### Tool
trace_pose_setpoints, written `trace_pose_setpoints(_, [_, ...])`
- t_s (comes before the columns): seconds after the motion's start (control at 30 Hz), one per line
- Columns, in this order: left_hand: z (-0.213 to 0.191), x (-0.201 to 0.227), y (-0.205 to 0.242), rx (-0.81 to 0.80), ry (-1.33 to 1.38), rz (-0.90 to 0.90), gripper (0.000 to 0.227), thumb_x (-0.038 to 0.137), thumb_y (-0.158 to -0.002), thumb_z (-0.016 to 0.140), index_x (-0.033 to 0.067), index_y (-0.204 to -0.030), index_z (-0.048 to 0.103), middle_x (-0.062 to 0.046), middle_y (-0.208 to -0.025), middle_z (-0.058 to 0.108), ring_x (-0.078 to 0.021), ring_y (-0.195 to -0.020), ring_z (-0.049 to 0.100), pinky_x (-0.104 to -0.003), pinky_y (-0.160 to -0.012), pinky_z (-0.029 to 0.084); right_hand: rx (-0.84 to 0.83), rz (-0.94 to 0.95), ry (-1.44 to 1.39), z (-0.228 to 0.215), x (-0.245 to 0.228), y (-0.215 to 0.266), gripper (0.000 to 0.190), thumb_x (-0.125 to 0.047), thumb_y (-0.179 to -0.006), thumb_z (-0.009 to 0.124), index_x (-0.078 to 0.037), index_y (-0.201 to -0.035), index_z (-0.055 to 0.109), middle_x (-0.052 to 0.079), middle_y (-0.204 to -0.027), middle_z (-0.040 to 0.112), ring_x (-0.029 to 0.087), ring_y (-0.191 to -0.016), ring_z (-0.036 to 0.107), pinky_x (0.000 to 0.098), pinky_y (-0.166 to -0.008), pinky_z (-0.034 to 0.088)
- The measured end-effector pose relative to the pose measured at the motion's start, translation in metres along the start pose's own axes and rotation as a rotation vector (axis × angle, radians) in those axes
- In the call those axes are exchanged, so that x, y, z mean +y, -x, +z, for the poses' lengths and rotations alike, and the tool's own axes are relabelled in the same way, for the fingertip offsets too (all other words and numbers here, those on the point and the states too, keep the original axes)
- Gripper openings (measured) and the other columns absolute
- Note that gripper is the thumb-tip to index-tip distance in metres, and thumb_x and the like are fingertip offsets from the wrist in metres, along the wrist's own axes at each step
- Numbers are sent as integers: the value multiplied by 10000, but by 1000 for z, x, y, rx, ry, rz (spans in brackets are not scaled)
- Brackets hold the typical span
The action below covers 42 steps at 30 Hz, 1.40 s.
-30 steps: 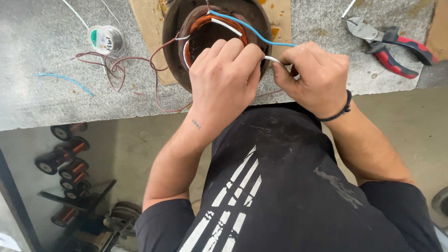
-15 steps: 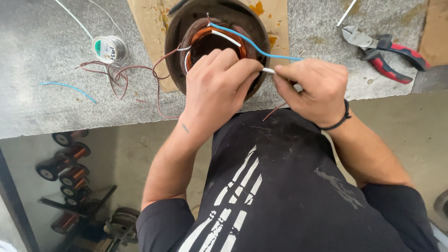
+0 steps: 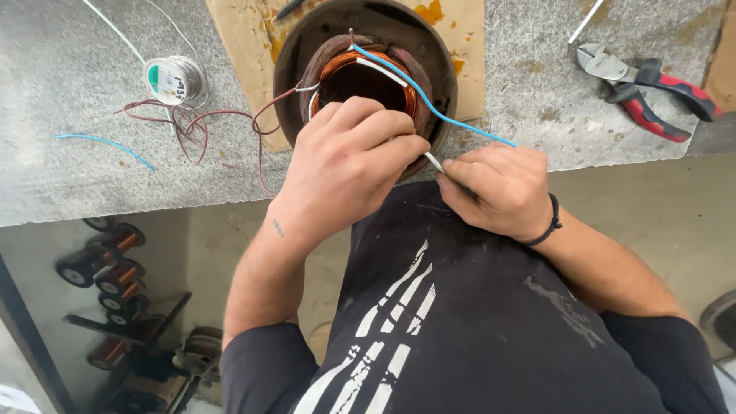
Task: The person works on a cylindrical motor stator, stripping insulation from copper wires and connecting them to white and blue wires. They use pliers to cut and strip the wires, then twist and secure the connections by hand.
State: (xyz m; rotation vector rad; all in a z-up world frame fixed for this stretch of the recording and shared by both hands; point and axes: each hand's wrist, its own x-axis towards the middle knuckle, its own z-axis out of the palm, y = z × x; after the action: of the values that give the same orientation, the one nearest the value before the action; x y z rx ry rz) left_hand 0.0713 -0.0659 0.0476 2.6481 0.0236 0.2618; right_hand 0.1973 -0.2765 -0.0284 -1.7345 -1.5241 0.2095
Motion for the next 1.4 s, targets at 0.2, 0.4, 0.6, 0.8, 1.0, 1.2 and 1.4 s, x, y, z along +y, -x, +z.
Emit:
trace_pose_setpoints(0.2, [-11, -10, -7, -57, 253, 20, 117, 86, -1058, 626, 77, -1137, 711, -65, -1106, 684, -291, -937, 614, -399, -826, 489, 6, 49, -25, 1, 0, 4, 47, -77, -959, 781, -45, -946, 750, 74, -829, 739, 243, -703, 698, 339, -582, 473])
trace_pose_setpoints(0.4, [-15, -15, 10, 92, 188, -87, 37, 62, -1029, 711, 77, -1055, 733, -39, -1034, 722, -267, -917, 637, -396, -833, 493, 14, 135, -84, 0, -4, 2, 243, -265, -1045, 660, -53, -945, 723, 75, -784, 693, 266, -697, 679, 371, -669, 503])
trace_pose_setpoints(0.6, [-3, -8, 5, 96, 100, -90, 128, 135, -1033, 691, 125, -905, 691, 14, -810, 668, -231, -804, 604, -368, -858, 417, 63, 144, 20, 5, -4, 7, 177, -223, -1047, 702, -58, -999, 740, 88, -826, 721, 265, -705, 684, 370, -636, 480])
trace_pose_setpoints(0.8, [8, -4, 3, 132, -32, -120, 204, 109, -949, 684, 147, -782, 572, 23, -681, 560, -225, -720, 551, -357, -822, 442, 66, 143, -7, 9, -4, 3, 82, -45, -996, 756, -42, -922, 720, 91, -779, 680, 274, -665, 644, 378, -630, 480])
trace_pose_setpoints(1.0, [5, -10, -1, 22, -121, -42, 183, 180, -929, 688, 180, -807, 551, 43, -722, 544, -229, -748, 528, -363, -694, 437, 53, 99, -10, 7, -5, 0, 93, 13, -979, 774, -9, -900, 730, 135, -786, 712, 281, -681, 681, 363, -629, 502])
trace_pose_setpoints(1.2, [-16, 1, -4, -12, -89, -93, 176, 334, -1090, 608, 201, -1012, 694, 13, -848, 581, -240, -746, 523, -378, -684, 399, 69, -80, 194, -1, -11, -8, 94, -36, -1010, 771, -11, -941, 712, 85, -793, 715, 251, -579, 553, 344, -544, 440])
trace_pose_setpoints(1.4, [3, -2, -7, -35, -11, -72, 198, 275, -1025, 694, 206, -845, 647, 16, -837, 523, -249, -758, 492, -394, -631, 385, 68, -87, 172, 1, -7, -6, 81, -26, -1003, 765, 2, -948, 713, 97, -795, 701, 261, -583, 539, 354, -524, 411])
